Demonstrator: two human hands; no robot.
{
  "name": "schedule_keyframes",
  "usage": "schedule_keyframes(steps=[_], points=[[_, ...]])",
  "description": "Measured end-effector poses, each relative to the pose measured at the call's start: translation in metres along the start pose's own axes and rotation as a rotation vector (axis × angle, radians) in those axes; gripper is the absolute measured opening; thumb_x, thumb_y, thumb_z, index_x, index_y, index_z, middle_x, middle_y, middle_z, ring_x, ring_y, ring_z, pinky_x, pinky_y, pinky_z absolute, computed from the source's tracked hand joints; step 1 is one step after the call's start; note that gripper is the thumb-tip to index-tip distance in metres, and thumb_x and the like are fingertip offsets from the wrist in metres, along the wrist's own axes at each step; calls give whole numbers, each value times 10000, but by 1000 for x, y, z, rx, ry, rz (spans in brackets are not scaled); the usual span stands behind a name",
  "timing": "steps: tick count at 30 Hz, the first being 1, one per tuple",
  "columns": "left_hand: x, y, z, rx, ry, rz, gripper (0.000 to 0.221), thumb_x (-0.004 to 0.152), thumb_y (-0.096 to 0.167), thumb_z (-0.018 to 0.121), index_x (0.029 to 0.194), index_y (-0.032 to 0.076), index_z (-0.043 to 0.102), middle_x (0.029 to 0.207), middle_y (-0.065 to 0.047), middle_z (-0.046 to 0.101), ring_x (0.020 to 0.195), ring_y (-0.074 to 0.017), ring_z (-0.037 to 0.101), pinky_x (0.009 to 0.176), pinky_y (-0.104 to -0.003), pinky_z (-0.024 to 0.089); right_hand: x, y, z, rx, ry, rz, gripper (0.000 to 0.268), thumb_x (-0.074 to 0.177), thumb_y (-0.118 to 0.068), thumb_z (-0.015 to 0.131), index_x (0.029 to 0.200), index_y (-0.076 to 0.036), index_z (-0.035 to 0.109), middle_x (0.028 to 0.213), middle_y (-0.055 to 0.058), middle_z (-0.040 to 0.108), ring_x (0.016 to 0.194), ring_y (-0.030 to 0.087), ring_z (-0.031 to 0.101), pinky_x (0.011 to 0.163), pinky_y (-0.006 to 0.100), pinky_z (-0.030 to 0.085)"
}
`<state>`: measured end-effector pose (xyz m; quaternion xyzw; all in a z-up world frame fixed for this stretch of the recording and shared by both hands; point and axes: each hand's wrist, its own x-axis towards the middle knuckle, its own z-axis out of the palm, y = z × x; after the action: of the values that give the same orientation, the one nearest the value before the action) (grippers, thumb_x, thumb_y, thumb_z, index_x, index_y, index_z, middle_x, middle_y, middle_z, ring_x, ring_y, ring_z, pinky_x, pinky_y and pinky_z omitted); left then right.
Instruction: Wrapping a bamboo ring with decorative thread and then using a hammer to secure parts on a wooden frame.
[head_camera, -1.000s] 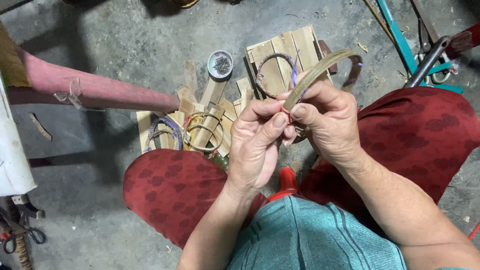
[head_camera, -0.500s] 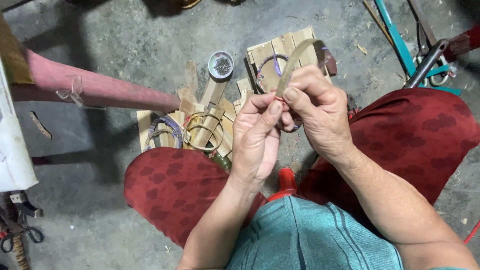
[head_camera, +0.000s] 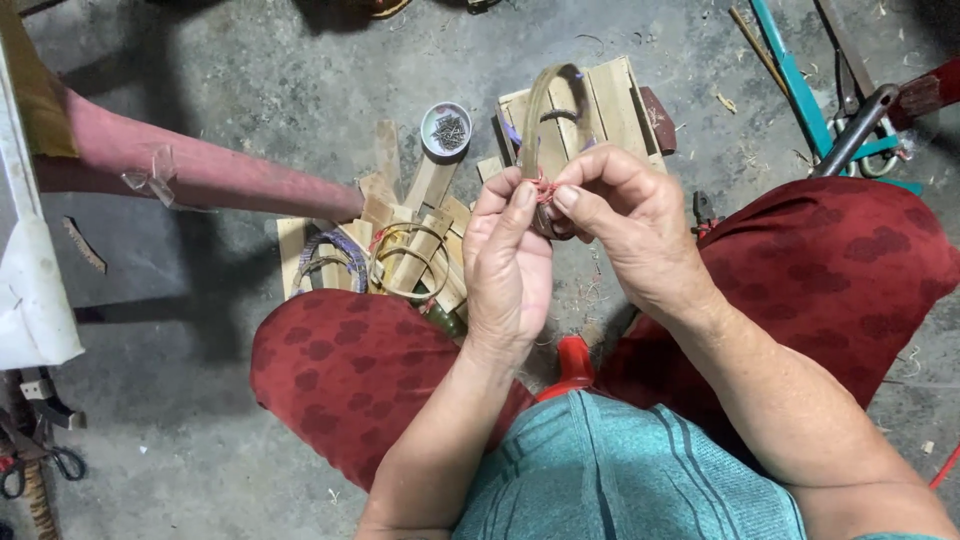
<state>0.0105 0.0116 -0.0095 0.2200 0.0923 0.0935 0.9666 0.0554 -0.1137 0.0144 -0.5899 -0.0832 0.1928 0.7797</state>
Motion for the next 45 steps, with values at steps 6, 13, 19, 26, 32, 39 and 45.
schedule_keyframes(steps=[6,13,19,26,32,39,45], points=[[2,-1,-2,76,-87,-2,305,1028,37,688,1321,-18,621,1229,-99,662,1105,-137,620,1056,-273,470,-3,3,-3,4,-71,-22,60,1044,-72,571,1104,-74,579,948,-10,604,815,49,541,740,181,475],[3,3,4,75,32,29,157,1017,42,658,1164,-11,642,998,-64,672,869,-106,631,838,-238,521,-5,-2,0,-129,-104,-126,62,1061,-101,546,1110,-63,555,991,-9,543,821,54,495,744,184,439],[1,0,7,46,-64,-12,196,1052,110,674,1198,-20,689,1194,-105,704,1102,-142,633,1039,-289,457,0,5,-1,-135,-68,-94,88,1047,-42,547,1133,-60,546,1088,1,572,914,53,518,829,194,458],[8,5,-3,101,66,47,92,1015,75,656,1088,21,642,1060,-69,652,951,-113,585,919,-258,442,-2,1,5,-239,-125,-255,60,1031,-61,543,1088,-55,523,1123,39,465,982,122,456,904,261,416],[10,9,-9,186,54,133,116,1000,49,678,1100,-1,648,1060,-81,671,979,-118,615,948,-253,471,-2,1,6,-256,-159,-282,49,1038,-46,528,1087,-47,527,1117,51,523,948,117,484,868,253,448],[6,-3,11,412,218,193,107,982,145,719,1043,63,688,953,-38,688,922,-106,623,885,-270,516,8,20,15,-446,152,-512,88,1109,-43,477,1043,8,502,883,125,582,805,216,618,755,368,534],[0,-12,15,427,267,133,114,939,201,759,948,106,696,844,-4,686,803,-83,632,765,-252,521,22,33,12,-627,246,-597,146,1136,-110,464,1078,19,498,735,161,630,642,271,645,617,386,525]])
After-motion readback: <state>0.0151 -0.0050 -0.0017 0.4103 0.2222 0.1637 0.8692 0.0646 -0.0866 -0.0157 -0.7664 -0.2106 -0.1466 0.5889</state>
